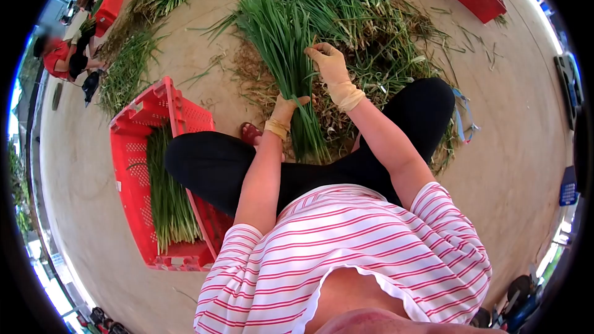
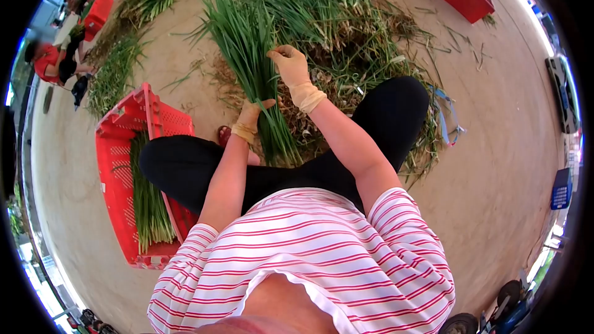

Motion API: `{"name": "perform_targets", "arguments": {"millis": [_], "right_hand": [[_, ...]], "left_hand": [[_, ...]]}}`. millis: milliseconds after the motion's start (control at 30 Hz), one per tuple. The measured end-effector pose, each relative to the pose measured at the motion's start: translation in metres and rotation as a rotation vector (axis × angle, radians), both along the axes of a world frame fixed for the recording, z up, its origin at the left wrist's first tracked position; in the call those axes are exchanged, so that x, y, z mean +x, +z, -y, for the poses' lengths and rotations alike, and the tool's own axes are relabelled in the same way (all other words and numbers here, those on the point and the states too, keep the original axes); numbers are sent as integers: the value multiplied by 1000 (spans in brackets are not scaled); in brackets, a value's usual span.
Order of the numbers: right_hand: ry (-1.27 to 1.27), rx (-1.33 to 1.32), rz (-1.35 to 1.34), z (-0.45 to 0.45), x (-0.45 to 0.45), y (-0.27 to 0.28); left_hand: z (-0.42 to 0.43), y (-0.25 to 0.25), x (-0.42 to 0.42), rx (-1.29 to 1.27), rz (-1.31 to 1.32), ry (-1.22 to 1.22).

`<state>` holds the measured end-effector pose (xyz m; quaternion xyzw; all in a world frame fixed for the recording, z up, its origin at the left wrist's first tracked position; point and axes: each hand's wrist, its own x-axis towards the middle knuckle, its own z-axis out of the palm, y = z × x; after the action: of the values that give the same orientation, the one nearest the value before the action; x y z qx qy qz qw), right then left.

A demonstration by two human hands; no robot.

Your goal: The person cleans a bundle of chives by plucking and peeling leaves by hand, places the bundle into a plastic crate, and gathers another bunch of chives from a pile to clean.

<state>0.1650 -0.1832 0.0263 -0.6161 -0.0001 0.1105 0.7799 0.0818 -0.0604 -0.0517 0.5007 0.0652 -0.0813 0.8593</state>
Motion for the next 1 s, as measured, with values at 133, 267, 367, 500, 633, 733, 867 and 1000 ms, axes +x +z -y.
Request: {"name": "perform_targets", "arguments": {"millis": [133, 267, 367, 500, 633, 733, 867, 1000], "right_hand": [[185, 89, 64, 25, 6, 23], [373, -129, 293, 8, -7, 27], [467, -393, 243, 6, -7, 21], [619, -634, 328, 7, -7, 19], [590, -1025, 639, 5, -13, 5], [430, -1049, 933, -1, -22, -11], [160, -187, 34, -11, -28, -23], [-61, 163, -3, 16, -3, 0]], "left_hand": [[1, -24, 6, 123, -3, 126], [7, -26, 4, 188, -36, 146], [8, -27, 2, 208, -36, 118], [10, -32, 4, 204, -34, 136], [10, -26, 4, 272, -59, 119], [9, -33, 6, 194, -15, 138], [5, -35, 8, 195, 37, 178], [-3, -17, 7, 220, -42, 264]]}}
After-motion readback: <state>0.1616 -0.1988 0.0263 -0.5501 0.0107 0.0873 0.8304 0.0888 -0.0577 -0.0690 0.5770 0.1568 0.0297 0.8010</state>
